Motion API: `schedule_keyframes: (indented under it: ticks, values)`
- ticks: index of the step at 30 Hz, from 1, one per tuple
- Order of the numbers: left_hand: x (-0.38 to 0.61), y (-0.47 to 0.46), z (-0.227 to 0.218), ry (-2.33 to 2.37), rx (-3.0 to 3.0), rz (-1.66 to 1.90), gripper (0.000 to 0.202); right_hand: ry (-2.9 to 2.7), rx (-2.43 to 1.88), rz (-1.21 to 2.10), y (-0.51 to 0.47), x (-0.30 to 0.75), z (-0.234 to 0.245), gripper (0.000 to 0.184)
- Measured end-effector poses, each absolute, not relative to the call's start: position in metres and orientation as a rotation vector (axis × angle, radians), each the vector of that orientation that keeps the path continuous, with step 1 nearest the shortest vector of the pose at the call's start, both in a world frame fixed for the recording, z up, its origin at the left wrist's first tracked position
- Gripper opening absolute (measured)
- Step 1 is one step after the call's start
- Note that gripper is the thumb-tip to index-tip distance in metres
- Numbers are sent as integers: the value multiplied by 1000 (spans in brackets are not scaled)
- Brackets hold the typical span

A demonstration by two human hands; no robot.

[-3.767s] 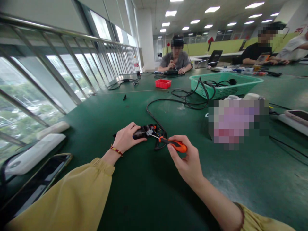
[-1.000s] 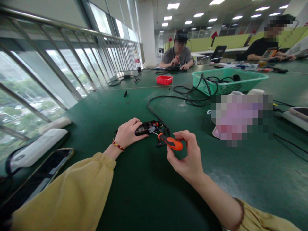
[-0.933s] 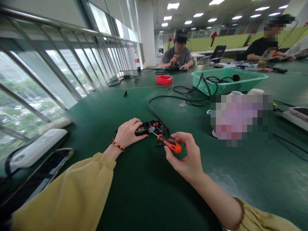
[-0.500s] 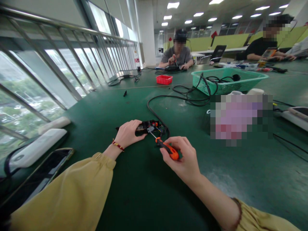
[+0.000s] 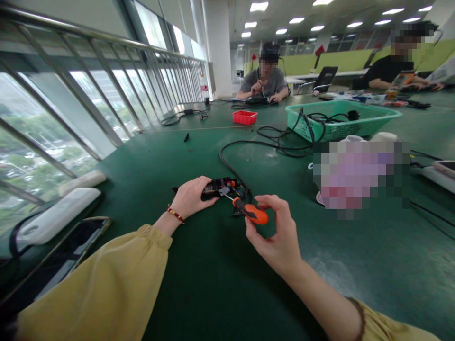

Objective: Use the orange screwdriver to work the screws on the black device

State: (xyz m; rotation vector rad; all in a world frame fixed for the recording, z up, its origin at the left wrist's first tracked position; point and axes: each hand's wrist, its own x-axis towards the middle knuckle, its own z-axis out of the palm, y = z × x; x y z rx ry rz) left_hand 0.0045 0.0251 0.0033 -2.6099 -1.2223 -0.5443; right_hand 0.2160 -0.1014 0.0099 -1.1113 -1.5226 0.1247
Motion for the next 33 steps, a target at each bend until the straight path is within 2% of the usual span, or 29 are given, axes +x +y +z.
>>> schedule_keyframes:
  ticks: [6,11,17,22,28,33]
  values:
    - [5,25,3,-1213,-2607,-539,36,-1612,-1180,206,-102,219,7,18]
    - [5,25,3,-1216,-2603,-536,36,-1488,-1102,121,-102,216,7,39]
    - [5,25,3,-1218,-2608,-543,35,-1600,-1183,298,-104,216,10,20]
    - [5,25,3,-1219,-2610,-540,36,-1504,-1123,141,-102,217,8,35]
    - [5,25,4,-1223,-2611,-533,36,-1606,-1163,348,-103,216,9,22]
    - [5,24,4,-1223,-2613,-535,37,-1512,-1104,108,-102,216,9,36]
